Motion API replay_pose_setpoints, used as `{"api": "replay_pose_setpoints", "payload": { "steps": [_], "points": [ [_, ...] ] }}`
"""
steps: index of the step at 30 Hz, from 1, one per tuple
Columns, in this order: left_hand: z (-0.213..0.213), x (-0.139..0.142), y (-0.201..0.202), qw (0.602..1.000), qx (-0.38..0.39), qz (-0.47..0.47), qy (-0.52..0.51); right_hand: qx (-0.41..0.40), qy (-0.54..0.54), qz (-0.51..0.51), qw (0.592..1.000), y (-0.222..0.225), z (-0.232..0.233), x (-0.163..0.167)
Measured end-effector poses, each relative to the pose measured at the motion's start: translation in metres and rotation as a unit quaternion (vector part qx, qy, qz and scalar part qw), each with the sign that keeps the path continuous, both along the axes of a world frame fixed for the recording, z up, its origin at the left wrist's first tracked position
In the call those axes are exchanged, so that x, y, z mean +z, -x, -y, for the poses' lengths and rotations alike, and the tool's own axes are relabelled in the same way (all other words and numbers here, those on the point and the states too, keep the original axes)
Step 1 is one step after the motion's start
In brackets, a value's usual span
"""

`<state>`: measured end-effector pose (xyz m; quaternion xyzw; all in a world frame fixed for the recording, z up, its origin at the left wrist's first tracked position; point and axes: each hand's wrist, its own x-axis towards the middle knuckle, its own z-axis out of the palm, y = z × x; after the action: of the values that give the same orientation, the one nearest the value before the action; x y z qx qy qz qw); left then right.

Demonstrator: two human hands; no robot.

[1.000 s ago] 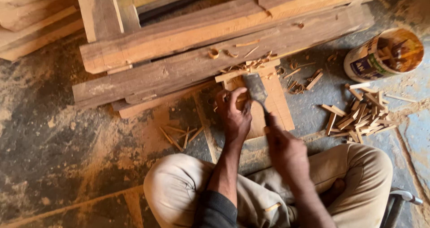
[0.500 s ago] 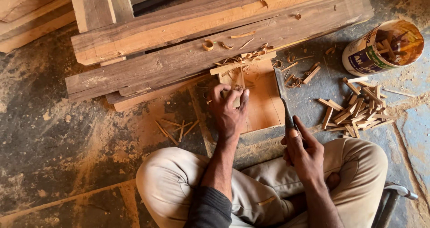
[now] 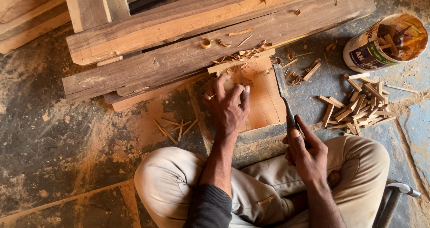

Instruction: The person sits cross-legged on the floor and uses a chisel to carve a small rectangular piece of wood. They repeatedly strike the chisel with a mallet to remove wood shavings, occasionally pausing to clear debris from the workpiece.

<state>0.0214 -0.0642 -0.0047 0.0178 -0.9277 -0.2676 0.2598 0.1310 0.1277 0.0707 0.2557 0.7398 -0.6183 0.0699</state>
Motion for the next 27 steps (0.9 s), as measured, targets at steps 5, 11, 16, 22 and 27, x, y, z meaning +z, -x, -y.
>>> {"api": "replay_pose_setpoints", "payload": {
  "steps": [5,11,16,22,27],
  "points": [
    [0.0,0.0,0.004,0.999,-0.011,0.031,0.007,0.009,-0.01,-0.011,1.0,0.001,0.001,0.001],
    [0.009,0.008,0.003,0.996,-0.027,0.079,-0.014,0.11,-0.218,0.009,0.97,-0.005,-0.003,0.024],
    [0.013,0.015,0.001,0.996,-0.04,0.076,-0.03,0.185,-0.335,-0.16,0.91,-0.017,0.009,0.043],
    [0.011,0.012,0.001,0.993,-0.043,0.1,-0.039,0.227,-0.402,-0.107,0.881,-0.012,0.029,0.063],
    [0.007,0.002,0.001,0.996,-0.027,0.074,-0.05,0.253,-0.459,-0.021,0.851,-0.012,0.043,0.08]
  ]
}}
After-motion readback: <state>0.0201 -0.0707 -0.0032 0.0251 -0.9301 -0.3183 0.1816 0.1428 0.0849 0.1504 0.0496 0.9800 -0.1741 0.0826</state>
